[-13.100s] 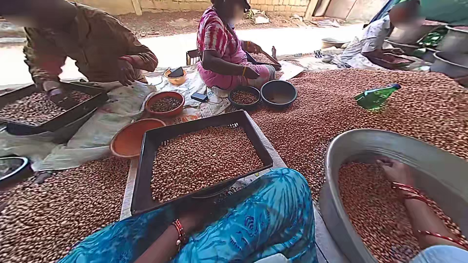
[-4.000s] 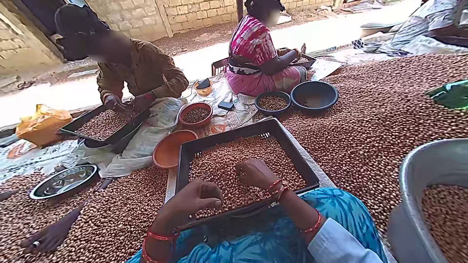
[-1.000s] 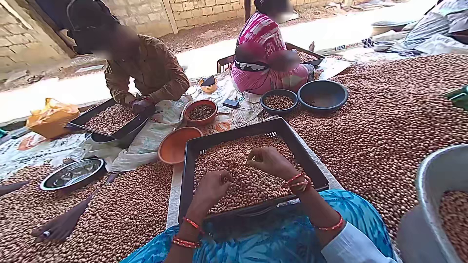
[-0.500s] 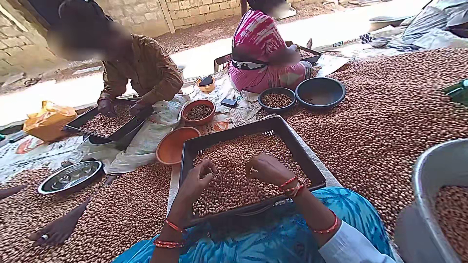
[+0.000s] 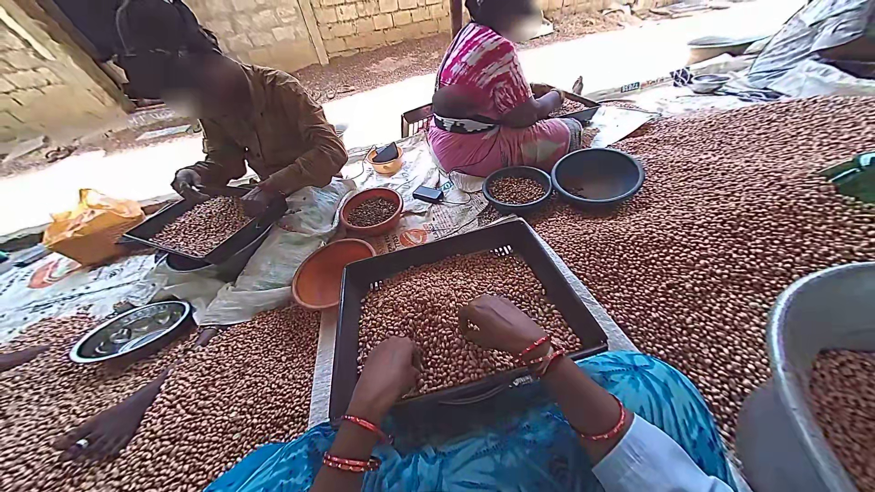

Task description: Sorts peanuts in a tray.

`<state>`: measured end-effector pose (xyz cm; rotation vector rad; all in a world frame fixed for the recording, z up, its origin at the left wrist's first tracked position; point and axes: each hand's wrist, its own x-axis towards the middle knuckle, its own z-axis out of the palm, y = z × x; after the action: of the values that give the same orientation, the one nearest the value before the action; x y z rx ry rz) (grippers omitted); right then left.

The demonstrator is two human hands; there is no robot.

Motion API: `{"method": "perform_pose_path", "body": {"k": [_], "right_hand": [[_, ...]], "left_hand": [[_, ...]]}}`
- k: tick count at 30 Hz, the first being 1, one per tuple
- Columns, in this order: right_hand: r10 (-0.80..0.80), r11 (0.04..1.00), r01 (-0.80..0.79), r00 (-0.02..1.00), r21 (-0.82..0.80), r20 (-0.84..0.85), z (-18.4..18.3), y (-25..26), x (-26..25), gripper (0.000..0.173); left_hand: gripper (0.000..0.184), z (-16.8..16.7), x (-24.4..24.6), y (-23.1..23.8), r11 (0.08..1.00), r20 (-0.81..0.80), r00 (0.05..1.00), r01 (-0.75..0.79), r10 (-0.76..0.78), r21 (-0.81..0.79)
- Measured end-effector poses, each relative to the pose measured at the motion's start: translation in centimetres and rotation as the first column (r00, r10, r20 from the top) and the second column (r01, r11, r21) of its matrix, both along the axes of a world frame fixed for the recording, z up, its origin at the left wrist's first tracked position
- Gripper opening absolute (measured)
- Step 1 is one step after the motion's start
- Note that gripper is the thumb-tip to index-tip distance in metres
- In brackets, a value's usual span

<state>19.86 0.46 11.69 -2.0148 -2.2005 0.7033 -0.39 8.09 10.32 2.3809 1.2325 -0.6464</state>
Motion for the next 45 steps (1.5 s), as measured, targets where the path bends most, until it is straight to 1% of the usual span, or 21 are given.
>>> {"method": "perform_pose_path", "body": {"k": [2,4,6,7,8,9,10,11,12,14,16,18,20,23,27,30,35,39,42,44,45], "right_hand": [[0.091,0.996,-0.088,0.990,0.031,-0.105,0.7,-0.7,0.3,0.018],[0.275,0.961,-0.261,0.885,0.088,-0.376,2.2,-1.7,0.7,0.015],[0.375,0.918,-0.370,0.680,0.146,-0.630,3.2,-2.4,1.2,0.017],[0.374,0.918,-0.357,0.641,0.171,-0.670,3.3,-2.5,1.6,0.020],[0.351,0.934,-0.302,0.684,0.189,-0.640,3.1,-2.4,2.3,0.021],[0.289,0.957,-0.221,0.783,0.187,-0.551,2.8,-2.2,3.2,0.023],[0.176,0.981,-0.125,0.888,0.146,-0.426,2.4,-2.0,3.9,0.024],[0.043,0.997,-0.024,0.957,0.071,-0.286,1.9,-1.6,4.5,0.027],[-0.065,0.998,0.063,0.984,-0.015,-0.164,1.4,-1.2,4.9,0.029],[-0.136,0.977,0.130,0.990,-0.170,-0.024,0.1,-0.6,5.0,0.034],[-0.071,0.971,0.068,0.997,-0.228,-0.005,-1.0,-0.2,3.8,0.039],[0.019,0.978,-0.028,0.999,-0.204,-0.048,-1.0,0.1,1.5,0.047],[0.085,0.989,-0.107,0.975,-0.101,-0.204,-0.6,0.3,0.1,0.044],[0.059,0.990,-0.007,0.928,0.142,-0.367,-0.3,0.6,-0.1,0.026],[-0.154,0.904,0.241,0.954,0.353,-0.256,-0.7,1.1,0.2,0.022],[-0.185,0.901,0.237,0.968,0.364,-0.171,-1.3,1.7,-0.3,0.024],[-0.194,0.937,0.206,0.978,0.281,-0.073,-1.8,2.3,-0.9,0.025],[-0.190,0.949,0.201,0.979,0.245,-0.068,-1.8,2.3,-0.8,0.025],[-0.192,0.949,0.217,0.973,0.230,-0.126,-1.7,2.4,-0.3,0.027],[-0.210,0.916,0.295,0.930,0.273,-0.300,-1.7,2.3,0.8,0.028],[-0.223,0.884,0.364,0.880,0.293,-0.420,-1.5,2.1,1.4,0.028]], "left_hand": [[0.022,0.2,-1.0,0.8,0.996,0.116,0.993,0.046,-0.037,-0.077],[0.015,1.3,-3.1,1.6,0.935,0.432,0.893,0.255,-0.129,-0.247],[0.012,2.0,-4.9,2.2,0.738,0.732,0.682,0.493,0.001,-0.460],[0.017,2.3,-5.4,2.4,0.658,0.791,0.603,0.553,0.107,-0.510],[0.020,2.5,-5.7,2.7,0.671,0.808,0.562,0.531,0.178,-0.517],[0.019,2.7,-5.9,2.9,0.773,0.799,0.562,0.402,0.215,-0.491],[0.018,2.8,-5.9,3.1,0.899,0.751,0.627,0.183,0.204,-0.398],[0.019,2.7,-5.6,3.5,0.972,0.625,0.759,-0.044,0.183,-0.231],[0.026,2.4,-5.0,3.8,0.979,0.432,0.879,-0.196,0.203,-0.061],[0.037,1.2,-3.6,3.8,0.959,0.122,0.959,-0.267,0.255,0.096],[0.046,0.2,-2.3,3.0,0.976,0.051,0.978,-0.204,0.201,0.073],[0.048,-0.5,-1.1,2.1,0.992,0.134,0.983,-0.123,0.123,-0.006],[0.043,-0.8,-0.6,1.8,0.992,0.266,0.959,-0.074,0.099,-0.100],[0.040,-0.7,-1.4,2.0,0.985,0.498,0.852,-0.110,0.161,-0.129],[0.022,0.1,-1.6,1.8,0.926,0.642,0.758,-0.314,0.113,0.208],[0.020,-0.5,-0.7,1.7,0.858,0.663,0.748,-0.359,0.029,0.367],[0.019,-1.8,0.7,1.6,0.836,0.615,0.784,-0.283,-0.081,0.470],[0.021,-1.5,1.0,2.0,0.883,0.572,0.819,-0.237,-0.043,0.406],[0.019,-1.9,0.0,2.9,0.922,0.750,0.658,-0.331,0.072,0.201],[0.022,-1.8,-0.8,3.4,0.930,0.834,0.518,-0.367,0.189,0.017],[0.024,-1.6,-1.2,3.5,0.931,0.845,0.493,-0.366,0.205,-0.012]]}}
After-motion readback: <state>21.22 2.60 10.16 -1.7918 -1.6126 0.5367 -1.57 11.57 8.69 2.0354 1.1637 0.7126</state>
